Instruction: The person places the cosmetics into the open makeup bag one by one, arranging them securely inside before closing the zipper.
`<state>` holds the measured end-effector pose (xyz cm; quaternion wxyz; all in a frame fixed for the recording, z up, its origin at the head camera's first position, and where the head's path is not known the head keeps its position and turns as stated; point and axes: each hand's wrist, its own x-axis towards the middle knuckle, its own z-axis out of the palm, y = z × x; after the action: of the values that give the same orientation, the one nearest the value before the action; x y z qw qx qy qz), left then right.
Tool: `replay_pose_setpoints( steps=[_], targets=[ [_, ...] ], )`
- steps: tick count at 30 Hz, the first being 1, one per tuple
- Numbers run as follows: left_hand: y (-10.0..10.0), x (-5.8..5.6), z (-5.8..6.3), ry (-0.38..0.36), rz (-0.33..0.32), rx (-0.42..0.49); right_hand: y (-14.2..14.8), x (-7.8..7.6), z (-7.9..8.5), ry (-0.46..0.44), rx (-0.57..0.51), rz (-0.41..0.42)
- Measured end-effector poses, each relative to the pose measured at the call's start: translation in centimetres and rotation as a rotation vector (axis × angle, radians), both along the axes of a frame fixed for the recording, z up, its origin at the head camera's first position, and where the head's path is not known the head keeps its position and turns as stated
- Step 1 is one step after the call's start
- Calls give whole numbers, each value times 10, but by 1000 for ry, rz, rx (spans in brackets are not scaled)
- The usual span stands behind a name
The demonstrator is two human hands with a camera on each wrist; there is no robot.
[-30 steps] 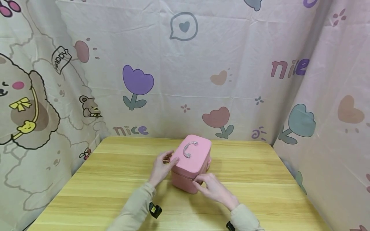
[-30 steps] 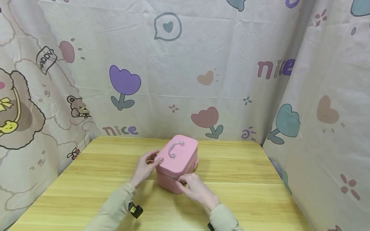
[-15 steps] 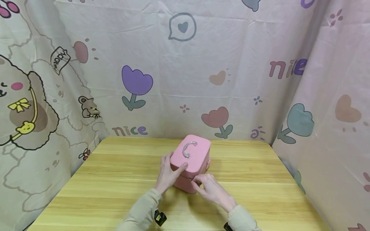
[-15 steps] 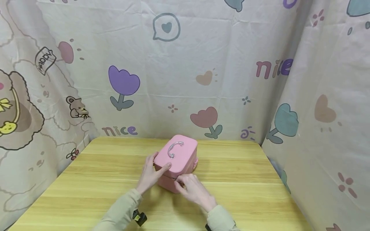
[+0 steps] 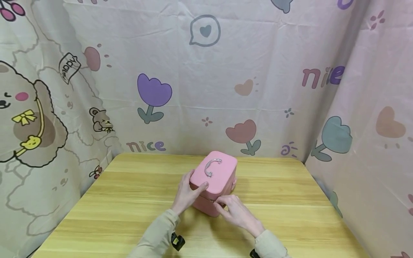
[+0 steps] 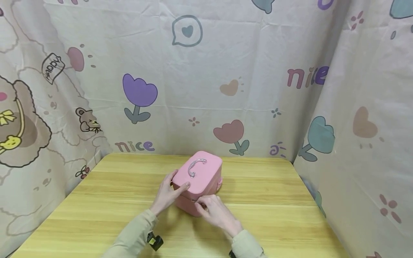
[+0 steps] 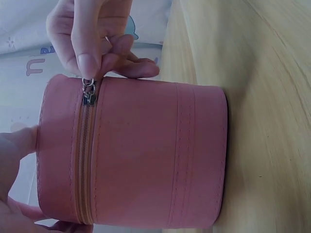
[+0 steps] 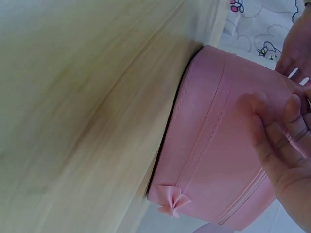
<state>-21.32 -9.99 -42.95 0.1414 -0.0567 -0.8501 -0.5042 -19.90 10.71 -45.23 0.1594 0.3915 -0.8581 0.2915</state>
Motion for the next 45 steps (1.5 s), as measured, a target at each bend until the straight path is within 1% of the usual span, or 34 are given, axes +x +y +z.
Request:
replay_pose_setpoints(
  steps=[3,9,15,18,23,29,35,38,42,45],
  targets=[
    [-1,0,0,1,-3,1,2,-2,1,-41,-20,17],
    [-2,1,1,-12,-12,13,7,-5,1,-185,-67,73],
    [-2,1,2,-23,-20,20,13,-11,0,-390,-143,154],
    [-2,1,2,-34,-23,25,17,-12,0,-494,-167,163],
    [-2,1,2,-41,-23,28,24,-14,1,-612,-212,216],
    [-2,0,3,-37,-40,48,29,-18,-3,-692,-286,271],
    [-2,-1,2,-44,-46,55,36,-21,-6,-784,-367,273],
    [-1,-2,1,-47,-50,54,38,-22,-6,-817,-387,269],
    [-2,-2,2,-50,-55,56,40,-22,-4,-821,-372,259],
    [-2,-2,2,-45,-53,52,41,-20,-1,-787,-352,233]
  ],
)
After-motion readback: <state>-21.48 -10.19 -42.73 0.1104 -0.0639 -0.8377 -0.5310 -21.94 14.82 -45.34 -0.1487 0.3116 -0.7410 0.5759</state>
